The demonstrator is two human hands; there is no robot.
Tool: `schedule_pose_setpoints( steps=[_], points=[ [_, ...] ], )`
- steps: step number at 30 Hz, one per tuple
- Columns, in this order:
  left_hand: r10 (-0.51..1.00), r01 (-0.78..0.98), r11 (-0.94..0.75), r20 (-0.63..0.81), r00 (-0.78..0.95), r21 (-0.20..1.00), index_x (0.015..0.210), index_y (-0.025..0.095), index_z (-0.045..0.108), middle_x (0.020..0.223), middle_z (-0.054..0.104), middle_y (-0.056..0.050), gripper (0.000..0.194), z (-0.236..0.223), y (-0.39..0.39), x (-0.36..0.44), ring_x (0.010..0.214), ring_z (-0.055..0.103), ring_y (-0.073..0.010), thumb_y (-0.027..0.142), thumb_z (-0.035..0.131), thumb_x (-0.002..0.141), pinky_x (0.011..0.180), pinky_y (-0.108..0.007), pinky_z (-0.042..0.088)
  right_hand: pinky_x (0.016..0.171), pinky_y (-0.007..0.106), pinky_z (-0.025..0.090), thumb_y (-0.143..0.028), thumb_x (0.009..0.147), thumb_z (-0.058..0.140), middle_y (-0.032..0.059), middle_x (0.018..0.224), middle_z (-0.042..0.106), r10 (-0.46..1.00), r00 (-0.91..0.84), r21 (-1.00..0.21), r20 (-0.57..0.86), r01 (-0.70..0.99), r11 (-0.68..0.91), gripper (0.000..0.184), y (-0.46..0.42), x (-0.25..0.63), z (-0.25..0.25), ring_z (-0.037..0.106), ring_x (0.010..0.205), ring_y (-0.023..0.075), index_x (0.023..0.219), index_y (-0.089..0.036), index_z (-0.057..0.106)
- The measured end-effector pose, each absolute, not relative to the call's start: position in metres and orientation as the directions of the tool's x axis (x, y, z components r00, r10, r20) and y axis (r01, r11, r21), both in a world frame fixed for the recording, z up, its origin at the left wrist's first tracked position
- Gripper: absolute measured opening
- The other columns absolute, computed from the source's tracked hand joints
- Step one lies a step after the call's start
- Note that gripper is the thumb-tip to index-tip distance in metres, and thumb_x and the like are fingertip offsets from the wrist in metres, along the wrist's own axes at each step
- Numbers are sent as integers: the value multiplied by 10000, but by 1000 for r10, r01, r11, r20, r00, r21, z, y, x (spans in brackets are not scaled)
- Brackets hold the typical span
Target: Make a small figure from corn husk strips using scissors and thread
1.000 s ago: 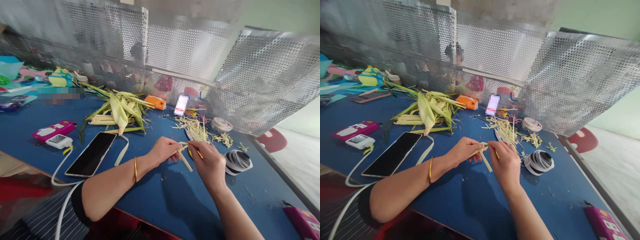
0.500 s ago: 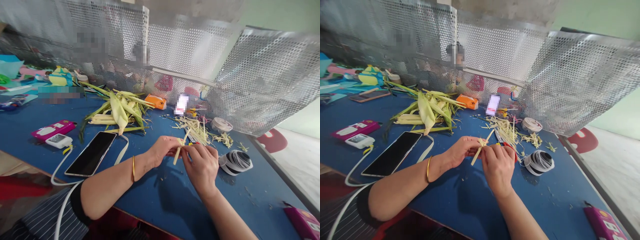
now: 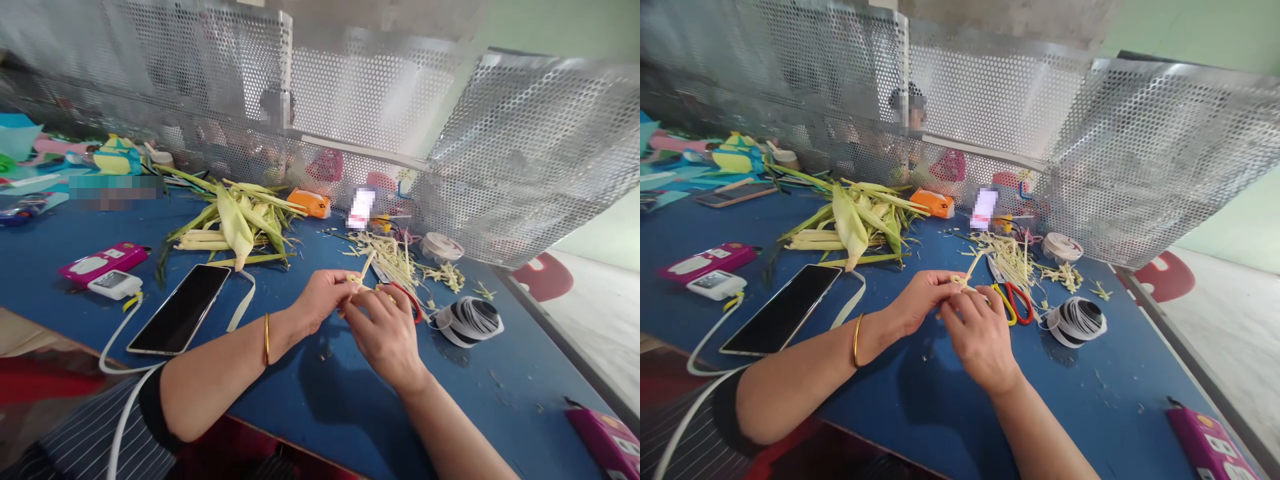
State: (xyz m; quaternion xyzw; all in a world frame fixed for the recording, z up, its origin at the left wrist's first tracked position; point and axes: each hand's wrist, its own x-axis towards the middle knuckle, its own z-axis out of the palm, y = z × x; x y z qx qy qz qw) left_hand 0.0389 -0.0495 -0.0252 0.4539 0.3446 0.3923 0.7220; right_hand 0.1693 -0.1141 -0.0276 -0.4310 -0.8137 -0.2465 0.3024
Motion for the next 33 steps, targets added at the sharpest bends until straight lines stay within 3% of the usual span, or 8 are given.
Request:
schedule_pose_setpoints(
  steps=[3,7,11,15,18,25,28,33],
  points=[
    [876,-218,294,-171,450,931,967,116,734,682,681,-22,262,-23,-51,40,564,590,-97,170,695,713,632,-250,492,843,365,412,-225,923,554,33,832,692,628,-87,-244,773,874,421,162,-112,172,-27,615,800,187,807,-224,667],
    [836,-151,308,-191,514,939,932,130,750,681,710,-56,229,-18,-50,39,641,667,-150,171,651,729,698,-286,513,631,302,452,-356,875,596,12,667,662,848,292,-798,442,560,224,231,-105,179,-28,603,644,178,695,-213,626],
    [815,-123,288,-175,553,950,886,129,750,668,704,-50,201,-14,-51,36,616,645,-135,211,660,726,685,-275,508,518,271,422,-437,798,663,-15,556,594,941,276,-961,198,244,130,298,-99,184,-33,527,510,138,630,-201,597],
    [815,-124,227,-119,568,966,824,123,735,643,679,-23,143,-17,-52,38,589,601,-104,202,695,712,671,-246,501,483,255,408,-455,739,715,-21,543,583,954,284,-993,97,92,74,321,-95,184,-36,494,469,112,620,-187,585],
    [860,-150,212,-112,498,966,867,126,723,637,665,-6,144,-21,-51,41,574,584,-92,193,678,749,648,-234,494,477,261,431,-459,729,724,-29,548,608,934,351,-998,67,43,55,306,-96,179,-36,528,458,129,786,-194,582],
    [926,-220,228,-141,350,949,917,137,715,635,654,-7,195,-20,-45,39,585,593,-102,208,683,739,629,-237,499,617,309,520,-360,884,558,16,773,723,869,351,-899,348,387,204,255,-109,167,-33,665,602,179,1100,-231,515],
    [922,-233,247,-154,354,941,890,138,718,629,643,-2,182,-21,-45,38,572,583,-95,220,675,733,615,-228,488,679,314,515,-280,911,518,24,888,734,842,207,-755,498,581,304,205,-111,170,-33,690,704,186,1110,-251,558],
    [915,-169,230,-154,372,959,914,130,716,626,635,4,200,-23,-46,40,542,558,-80,181,651,731,572,-206,443,766,321,446,-193,937,498,20,868,729,722,-136,-300,679,845,441,182,-109,179,-27,666,796,186,927,-247,672]
  ],
)
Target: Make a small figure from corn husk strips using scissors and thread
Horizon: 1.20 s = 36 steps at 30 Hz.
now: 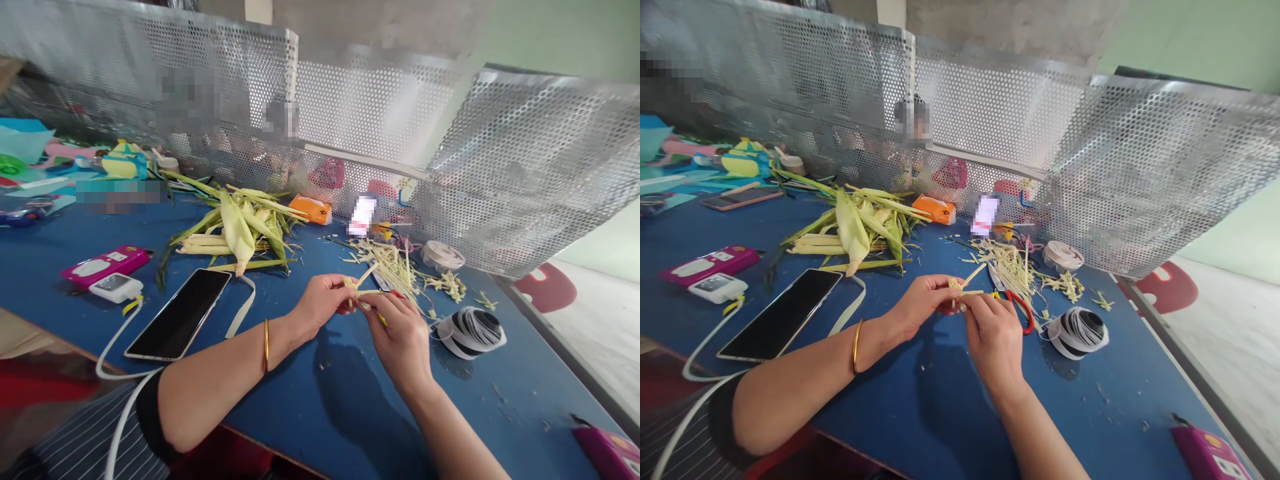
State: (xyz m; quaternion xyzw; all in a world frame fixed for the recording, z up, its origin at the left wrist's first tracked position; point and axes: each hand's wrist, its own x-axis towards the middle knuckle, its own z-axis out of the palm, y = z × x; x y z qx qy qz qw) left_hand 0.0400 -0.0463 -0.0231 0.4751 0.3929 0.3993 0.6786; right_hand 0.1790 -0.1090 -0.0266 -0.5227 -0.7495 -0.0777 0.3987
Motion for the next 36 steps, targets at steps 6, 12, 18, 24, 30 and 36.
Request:
schedule_pose_setpoints(
  steps=[6,12,18,24,30,36],
  points=[
    [809,-56,167,-104,579,984,964,127,645,570,617,24,218,-23,-51,39,526,551,-88,150,620,749,582,-219,437,897,374,393,-195,938,492,56,957,711,663,-161,-171,731,898,406,175,-103,188,-23,632,920,217,841,-220,635],
    [799,-32,135,-90,594,990,801,143,568,592,651,-1,85,-25,-48,39,553,593,-105,111,632,754,598,-233,468,791,320,379,-263,948,459,3,687,644,803,-54,-302,594,910,285,252,-99,193,-29,581,686,173,708,-223,524],
    [837,-19,155,-121,533,988,833,130,651,664,670,-3,70,-23,-52,43,585,641,-102,107,585,829,636,-232,502,512,250,271,-358,900,496,-56,475,436,876,178,-507,447,858,84,307,-99,191,-31,395,477,125,625,-224,466],
    [867,-27,261,-222,447,965,898,134,672,716,719,-32,94,-23,-56,46,568,660,-107,122,676,805,601,-217,495,492,236,280,-369,894,502,-44,526,528,897,262,-637,356,771,27,290,-99,184,-32,453,494,124,645,-220,507],
    [915,-128,327,-280,292,936,954,124,664,678,712,-30,170,-21,-48,42,497,622,-86,143,711,792,544,-201,475,547,245,365,-391,857,578,-18,660,648,897,247,-715,365,692,100,190,-101,189,-24,549,576,139,801,-213,612],
    [906,-108,344,-299,301,933,917,109,646,624,689,-25,136,-17,-48,40,482,599,-79,126,700,793,540,-199,472,648,278,451,-327,829,622,12,744,688,883,175,-811,435,503,300,162,-103,190,-18,602,674,157,883,-202,710]
  ],
)
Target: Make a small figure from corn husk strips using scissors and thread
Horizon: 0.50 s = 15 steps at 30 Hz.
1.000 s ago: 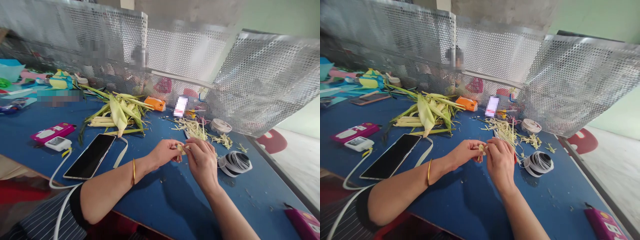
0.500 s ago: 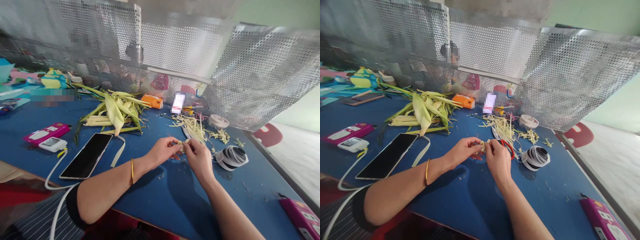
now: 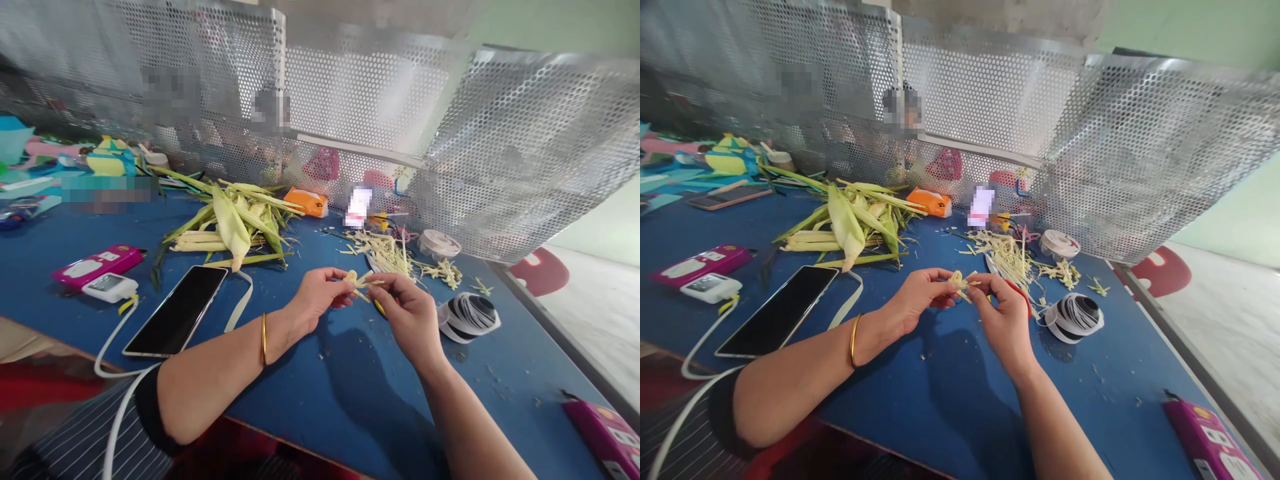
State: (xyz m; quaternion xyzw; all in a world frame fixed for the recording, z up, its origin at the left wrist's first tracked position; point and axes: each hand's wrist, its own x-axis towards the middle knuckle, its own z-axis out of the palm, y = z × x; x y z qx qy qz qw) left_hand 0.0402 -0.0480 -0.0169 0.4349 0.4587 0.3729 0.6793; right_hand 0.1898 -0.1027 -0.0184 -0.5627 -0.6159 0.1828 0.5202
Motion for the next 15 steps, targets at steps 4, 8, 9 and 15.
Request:
schedule_pose_setpoints(
  steps=[4,8,9,15],
  points=[
    [905,-94,325,-280,321,941,843,110,645,607,679,-17,87,-16,-52,43,480,592,-79,78,690,776,557,-207,485,711,304,482,-308,814,644,30,783,697,866,214,-858,453,370,357,130,-99,187,-22,625,754,175,764,-203,702],
    [919,-90,251,-208,334,964,832,119,632,630,683,-17,113,-21,-54,45,490,588,-81,42,670,760,554,-209,482,651,291,492,-351,817,657,7,711,686,915,246,-941,320,195,277,152,-96,186,-28,614,636,147,832,-201,672],
    [926,-93,224,-183,330,970,845,130,617,629,682,-12,140,-23,-53,45,491,590,-87,34,664,754,548,-213,480,629,284,489,-360,803,676,4,713,688,921,263,-954,287,166,249,165,-96,186,-29,609,612,141,839,-200,657],
    [931,-102,131,-87,353,986,839,168,548,582,649,22,188,-33,-51,45,474,571,-91,65,671,740,521,-205,460,546,248,433,-362,757,712,-12,634,635,934,284,-957,218,252,146,184,-96,188,-32,573,578,132,751,-188,657]
  ],
)
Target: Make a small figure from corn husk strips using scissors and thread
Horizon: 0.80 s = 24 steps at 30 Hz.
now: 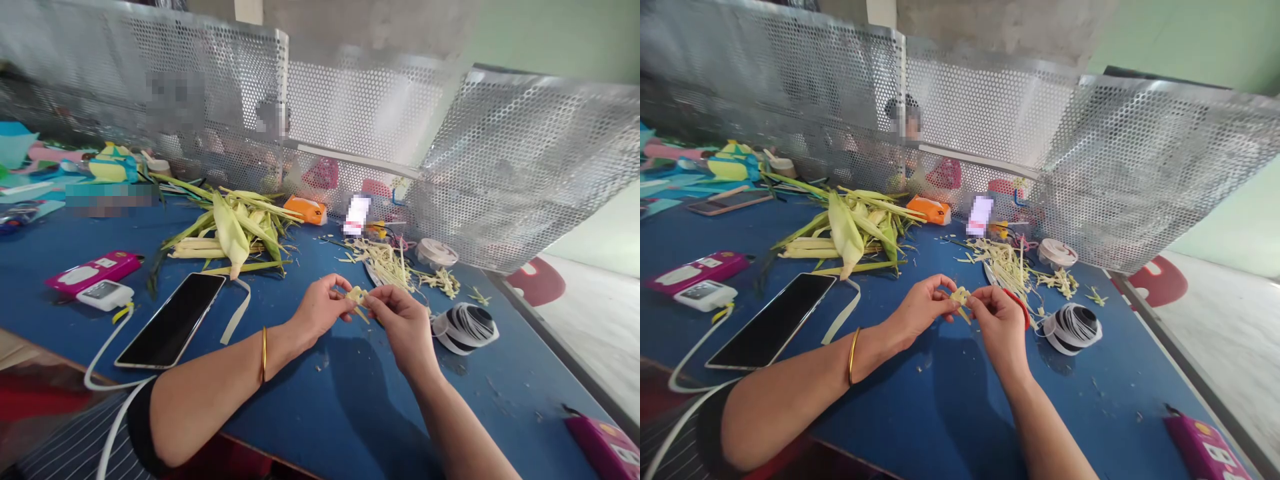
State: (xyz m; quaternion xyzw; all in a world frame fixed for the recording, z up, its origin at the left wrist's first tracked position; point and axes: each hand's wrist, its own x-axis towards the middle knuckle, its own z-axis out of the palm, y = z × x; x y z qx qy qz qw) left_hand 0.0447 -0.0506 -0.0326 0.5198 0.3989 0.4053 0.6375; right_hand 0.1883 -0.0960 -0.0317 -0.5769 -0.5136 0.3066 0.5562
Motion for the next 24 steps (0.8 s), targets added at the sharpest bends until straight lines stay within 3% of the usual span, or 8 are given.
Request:
schedule_pose_setpoints(
  steps=[13,20,24],
  points=[
    [924,-14,31,-24,380,999,828,174,538,593,628,30,187,-36,-52,45,490,576,-102,184,702,739,506,-213,469,508,259,446,-357,722,690,10,581,636,946,278,-946,167,315,74,181,-95,186,-31,581,529,154,686,-182,661],
    [924,167,-173,101,369,971,812,191,570,639,671,-5,197,-39,-49,41,542,624,-140,316,712,758,519,-230,459,631,315,508,-329,783,658,0,695,667,949,220,-957,225,231,173,207,-93,187,-36,654,618,184,937,-211,586],
    [906,207,-223,123,405,953,793,195,592,678,701,-20,167,-39,-51,40,581,633,-142,322,698,767,548,-225,451,655,332,495,-406,805,633,30,691,674,971,169,-958,169,260,121,239,-92,189,-36,644,643,202,893,-185,650]
  ],
)
